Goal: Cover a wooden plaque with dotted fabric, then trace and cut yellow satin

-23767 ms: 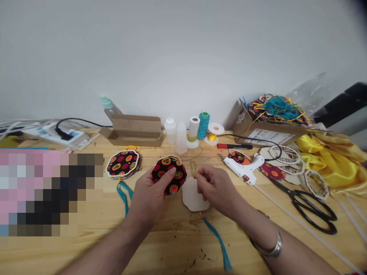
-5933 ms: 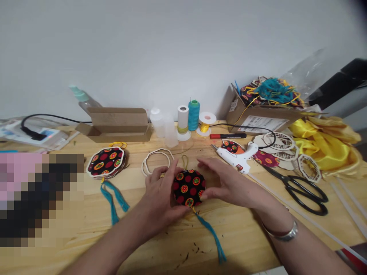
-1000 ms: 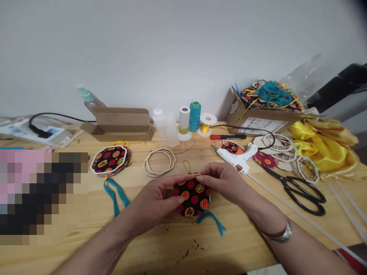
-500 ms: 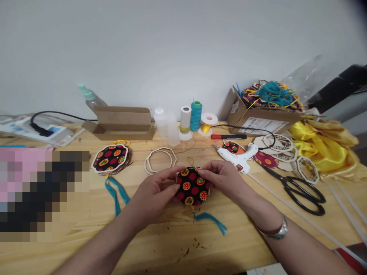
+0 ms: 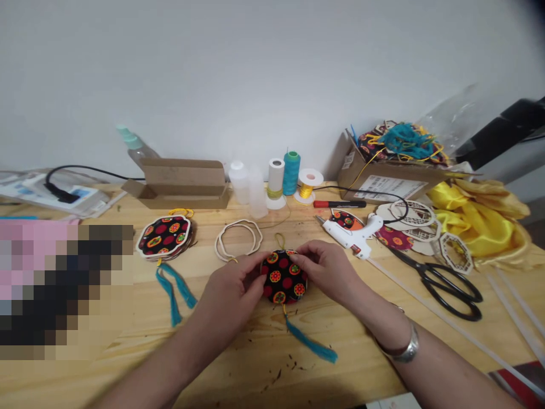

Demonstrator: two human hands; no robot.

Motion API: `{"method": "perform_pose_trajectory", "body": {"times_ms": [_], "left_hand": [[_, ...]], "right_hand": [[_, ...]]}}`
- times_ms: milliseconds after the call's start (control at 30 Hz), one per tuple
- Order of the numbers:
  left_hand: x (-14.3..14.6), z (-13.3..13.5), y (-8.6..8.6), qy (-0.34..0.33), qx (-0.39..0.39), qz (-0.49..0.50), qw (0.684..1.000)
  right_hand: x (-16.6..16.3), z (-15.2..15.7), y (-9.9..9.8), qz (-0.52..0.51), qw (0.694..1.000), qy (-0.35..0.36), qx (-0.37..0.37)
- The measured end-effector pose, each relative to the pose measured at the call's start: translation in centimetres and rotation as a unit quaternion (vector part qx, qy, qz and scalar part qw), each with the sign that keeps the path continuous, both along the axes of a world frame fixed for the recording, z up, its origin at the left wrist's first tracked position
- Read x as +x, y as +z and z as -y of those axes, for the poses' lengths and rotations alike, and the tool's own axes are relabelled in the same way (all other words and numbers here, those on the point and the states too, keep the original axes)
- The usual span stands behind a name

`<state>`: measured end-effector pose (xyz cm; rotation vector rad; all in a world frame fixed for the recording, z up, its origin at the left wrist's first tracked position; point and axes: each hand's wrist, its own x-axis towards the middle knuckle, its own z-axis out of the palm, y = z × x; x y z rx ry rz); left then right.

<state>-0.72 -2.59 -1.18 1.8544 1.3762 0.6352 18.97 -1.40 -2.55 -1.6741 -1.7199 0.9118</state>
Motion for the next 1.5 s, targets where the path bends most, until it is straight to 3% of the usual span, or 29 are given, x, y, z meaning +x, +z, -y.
{"method": "perform_pose_trajectory", "body": {"times_ms": [567, 1500], "left_hand": [[0.4, 0.5, -0.8, 0.013, 0.095, -0.09, 0.991], [1.0, 0.9, -0.5, 0.048, 0.043, -0.125, 0.99]], "right_hand": [[-0.6, 0.0, 1.1, 0.082, 0.996, 0.02, 0.024], [-0.6, 0.3, 0.6, 0.13, 0.988, 0.037, 0.073]]}}
